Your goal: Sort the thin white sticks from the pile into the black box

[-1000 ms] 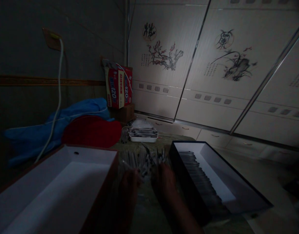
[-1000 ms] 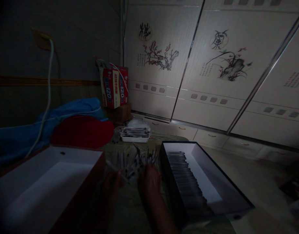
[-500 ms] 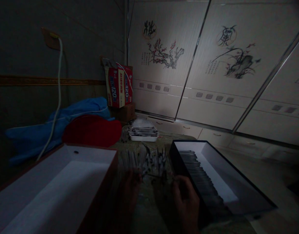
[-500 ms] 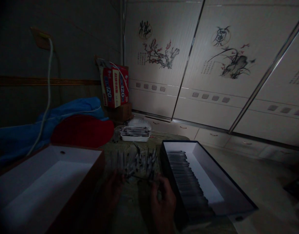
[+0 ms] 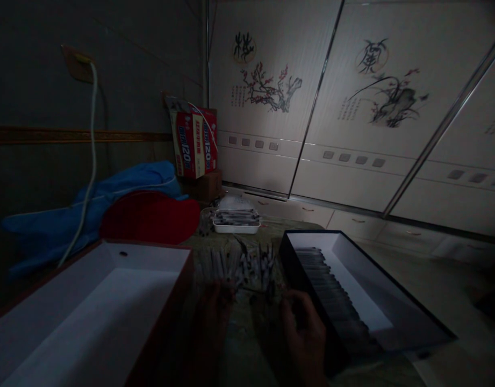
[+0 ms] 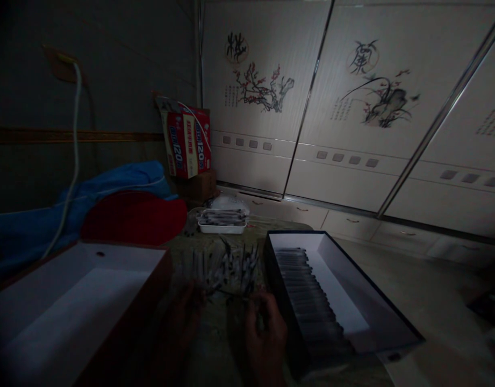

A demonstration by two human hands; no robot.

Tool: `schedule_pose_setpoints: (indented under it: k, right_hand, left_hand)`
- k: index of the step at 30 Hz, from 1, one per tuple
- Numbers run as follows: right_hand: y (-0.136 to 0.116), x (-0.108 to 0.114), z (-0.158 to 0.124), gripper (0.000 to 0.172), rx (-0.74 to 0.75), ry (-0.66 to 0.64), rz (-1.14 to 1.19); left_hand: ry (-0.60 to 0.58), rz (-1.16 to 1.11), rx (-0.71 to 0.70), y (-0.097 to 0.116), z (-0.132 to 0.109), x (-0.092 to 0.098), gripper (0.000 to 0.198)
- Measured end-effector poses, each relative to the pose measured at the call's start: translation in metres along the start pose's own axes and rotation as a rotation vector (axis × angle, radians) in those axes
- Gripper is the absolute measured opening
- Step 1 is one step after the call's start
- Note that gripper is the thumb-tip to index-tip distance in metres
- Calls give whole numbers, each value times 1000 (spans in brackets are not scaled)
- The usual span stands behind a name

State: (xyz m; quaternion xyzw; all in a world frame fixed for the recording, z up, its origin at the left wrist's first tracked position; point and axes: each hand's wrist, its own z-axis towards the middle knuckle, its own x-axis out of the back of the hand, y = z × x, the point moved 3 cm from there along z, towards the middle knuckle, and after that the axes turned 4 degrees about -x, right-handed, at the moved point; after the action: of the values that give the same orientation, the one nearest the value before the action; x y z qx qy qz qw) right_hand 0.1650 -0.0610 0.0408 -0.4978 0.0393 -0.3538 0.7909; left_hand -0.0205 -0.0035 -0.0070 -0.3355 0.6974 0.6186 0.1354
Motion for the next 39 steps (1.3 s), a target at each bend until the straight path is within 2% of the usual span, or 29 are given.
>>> schedule_pose_setpoints:
  k: [6,9,12,14,16,18,22,24,28,35,39]
  right_hand:
    - [1,-12,-5,19,-28,-119,47]
    - [1,-21,-9,22,-46,-227,108]
    - [9,-25,-8,28,-106,-227,121]
    - [18,-25,-6,27,-88,-204,43]
    - [26,-27,-4,22,-1,-222,-90]
    - [30,-32,-4,21,98,-270,-243]
    - [24,-46,-4,34,198,-395,-525]
    - [16,-51,-5,38,237,-435,-608]
    - [12,-58,-7,34,264,-472,-683]
    - [25,-58,-9,28,210,-419,-657]
    - [24,-50,-7,24,164,-316,-327]
  left_hand:
    - [-43,-48,59,-15,2,-13,2]
    - [-48,-123,178,-21,-4,-24,10]
    - [40,-282,294,-17,-9,-29,23]
    - [104,-389,330,-11,-9,-28,33]
    - [127,-452,349,-6,-8,-27,39]
    - [125,-464,350,-5,-7,-25,39]
    - [108,-434,303,-10,-5,-20,34]
    - [82,-421,273,-13,-4,-16,33]
    - [65,-388,257,-14,-4,-14,34]
    - [40,-281,225,-9,-6,-22,21]
    - [13,-199,157,-11,-4,-22,9]
